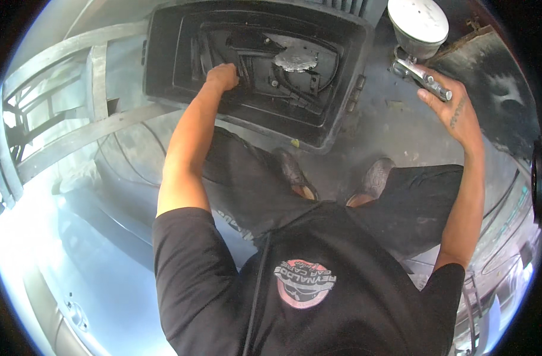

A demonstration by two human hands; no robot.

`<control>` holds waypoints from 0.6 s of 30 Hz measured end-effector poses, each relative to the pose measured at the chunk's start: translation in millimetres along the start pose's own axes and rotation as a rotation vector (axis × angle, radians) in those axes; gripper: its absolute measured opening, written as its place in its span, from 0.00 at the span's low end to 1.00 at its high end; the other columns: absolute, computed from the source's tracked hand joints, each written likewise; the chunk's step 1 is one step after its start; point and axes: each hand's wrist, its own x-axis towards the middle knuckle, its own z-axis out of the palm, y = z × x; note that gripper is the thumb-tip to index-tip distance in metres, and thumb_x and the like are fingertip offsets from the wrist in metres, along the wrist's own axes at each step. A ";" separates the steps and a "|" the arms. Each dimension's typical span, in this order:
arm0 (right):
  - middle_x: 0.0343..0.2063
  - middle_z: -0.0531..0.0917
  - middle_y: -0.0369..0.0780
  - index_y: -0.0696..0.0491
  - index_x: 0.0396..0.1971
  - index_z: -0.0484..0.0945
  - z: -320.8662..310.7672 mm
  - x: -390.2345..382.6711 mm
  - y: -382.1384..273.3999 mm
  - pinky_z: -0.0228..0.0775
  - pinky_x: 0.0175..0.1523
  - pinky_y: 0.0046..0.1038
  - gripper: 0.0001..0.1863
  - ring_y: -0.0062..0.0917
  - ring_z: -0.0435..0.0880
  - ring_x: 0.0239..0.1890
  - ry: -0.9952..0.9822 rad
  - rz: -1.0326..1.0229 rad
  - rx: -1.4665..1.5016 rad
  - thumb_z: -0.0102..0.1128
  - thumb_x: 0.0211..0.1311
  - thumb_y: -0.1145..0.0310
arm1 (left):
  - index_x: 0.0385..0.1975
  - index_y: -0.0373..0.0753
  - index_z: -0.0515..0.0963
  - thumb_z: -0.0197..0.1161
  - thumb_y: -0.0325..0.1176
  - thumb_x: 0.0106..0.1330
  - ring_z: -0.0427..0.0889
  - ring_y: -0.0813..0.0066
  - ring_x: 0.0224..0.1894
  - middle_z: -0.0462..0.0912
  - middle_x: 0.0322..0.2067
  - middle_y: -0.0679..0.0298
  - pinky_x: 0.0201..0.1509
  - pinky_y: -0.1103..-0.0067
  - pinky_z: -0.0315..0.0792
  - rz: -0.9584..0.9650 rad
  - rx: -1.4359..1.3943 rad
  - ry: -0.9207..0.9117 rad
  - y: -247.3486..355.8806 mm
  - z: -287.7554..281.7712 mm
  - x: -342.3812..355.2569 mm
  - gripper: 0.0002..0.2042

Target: The person sits on the floor and uses a spray gun to apply paint to several small plastic car trim pieces.

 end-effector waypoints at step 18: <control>0.34 0.87 0.46 0.51 0.60 0.83 -3.3 -0.2 -3.0 0.74 0.49 0.35 0.25 0.32 0.82 0.34 -0.015 0.059 -0.100 0.68 0.65 0.58 | 0.45 0.32 0.84 0.64 0.36 0.64 0.89 0.56 0.42 0.88 0.42 0.51 0.41 0.64 0.84 -0.358 -1.075 -0.144 -5.5 -23.9 -1.3 0.15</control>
